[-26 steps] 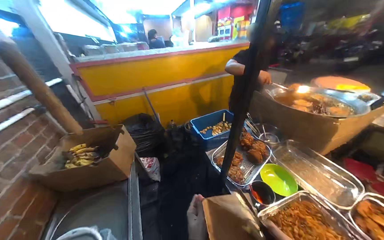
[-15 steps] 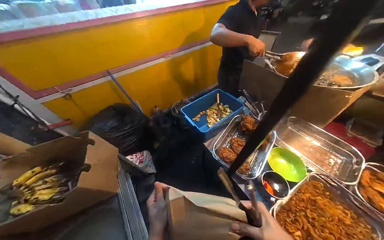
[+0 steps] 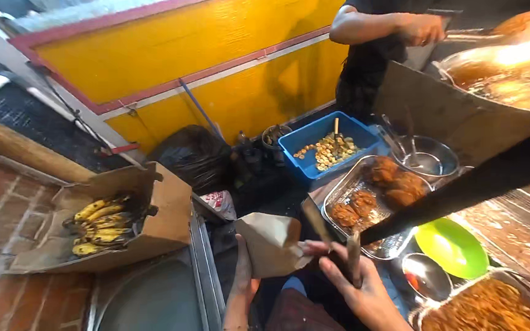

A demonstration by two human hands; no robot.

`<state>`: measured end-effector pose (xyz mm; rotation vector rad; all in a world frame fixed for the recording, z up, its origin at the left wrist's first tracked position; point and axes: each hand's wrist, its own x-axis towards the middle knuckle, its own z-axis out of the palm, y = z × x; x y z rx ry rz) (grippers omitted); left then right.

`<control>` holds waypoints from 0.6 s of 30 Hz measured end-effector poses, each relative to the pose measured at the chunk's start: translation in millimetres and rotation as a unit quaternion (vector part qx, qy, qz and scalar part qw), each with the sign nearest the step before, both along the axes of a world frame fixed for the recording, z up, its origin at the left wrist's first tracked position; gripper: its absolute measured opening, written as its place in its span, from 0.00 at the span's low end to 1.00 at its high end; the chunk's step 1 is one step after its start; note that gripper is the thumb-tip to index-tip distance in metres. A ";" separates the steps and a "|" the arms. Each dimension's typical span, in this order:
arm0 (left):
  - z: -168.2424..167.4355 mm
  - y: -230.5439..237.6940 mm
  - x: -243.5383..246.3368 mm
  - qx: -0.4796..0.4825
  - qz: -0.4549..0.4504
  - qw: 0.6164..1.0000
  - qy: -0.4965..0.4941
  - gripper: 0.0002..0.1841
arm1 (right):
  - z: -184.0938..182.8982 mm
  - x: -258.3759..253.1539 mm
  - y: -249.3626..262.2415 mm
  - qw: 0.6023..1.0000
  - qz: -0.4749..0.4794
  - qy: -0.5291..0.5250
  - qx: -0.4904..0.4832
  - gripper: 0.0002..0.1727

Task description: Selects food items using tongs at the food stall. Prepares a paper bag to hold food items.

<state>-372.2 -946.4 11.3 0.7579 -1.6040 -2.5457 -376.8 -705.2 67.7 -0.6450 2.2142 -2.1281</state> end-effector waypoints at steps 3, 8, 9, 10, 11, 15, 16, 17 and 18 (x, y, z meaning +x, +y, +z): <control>8.8 -11.3 -23.8 -0.027 -0.028 0.998 0.047 0.42 | 4.2 -32.3 -9.2 0.991 -0.110 0.043 0.066 0.31; 16.0 -30.5 -93.2 -0.061 -0.133 0.987 0.070 0.42 | 5.0 -89.1 -38.7 0.985 -0.131 0.063 0.088 0.37; 14.5 -37.2 -111.7 -0.062 -0.144 0.985 0.066 0.41 | 3.4 -101.8 -45.3 0.983 -0.145 0.059 0.091 0.34; 12.5 -46.0 -131.9 -0.068 -0.157 0.983 0.063 0.40 | 1.4 -116.0 -51.0 0.979 -0.175 0.052 0.097 0.32; 10.2 -56.9 -153.9 -0.080 -0.170 0.980 0.060 0.39 | 0.1 -131.7 -56.2 0.968 -0.219 0.049 0.108 0.30; 3.7 -100.7 -241.4 -0.091 -0.224 0.970 0.018 0.37 | 6.5 -188.4 -75.3 0.906 -0.379 -0.001 0.190 0.29; -3.8 -116.8 -259.9 -0.088 -0.268 0.959 0.037 0.43 | 7.8 -198.9 -83.9 0.897 -0.391 -0.015 0.207 0.29; -10.7 -129.4 -282.2 -0.070 -0.311 0.945 0.069 0.52 | 8.0 -211.4 -93.0 0.891 -0.398 -0.023 0.218 0.30; -15.6 -137.0 -306.3 -0.046 -0.351 0.930 0.097 0.61 | 6.6 -223.5 -102.5 0.889 -0.398 -0.033 0.225 0.32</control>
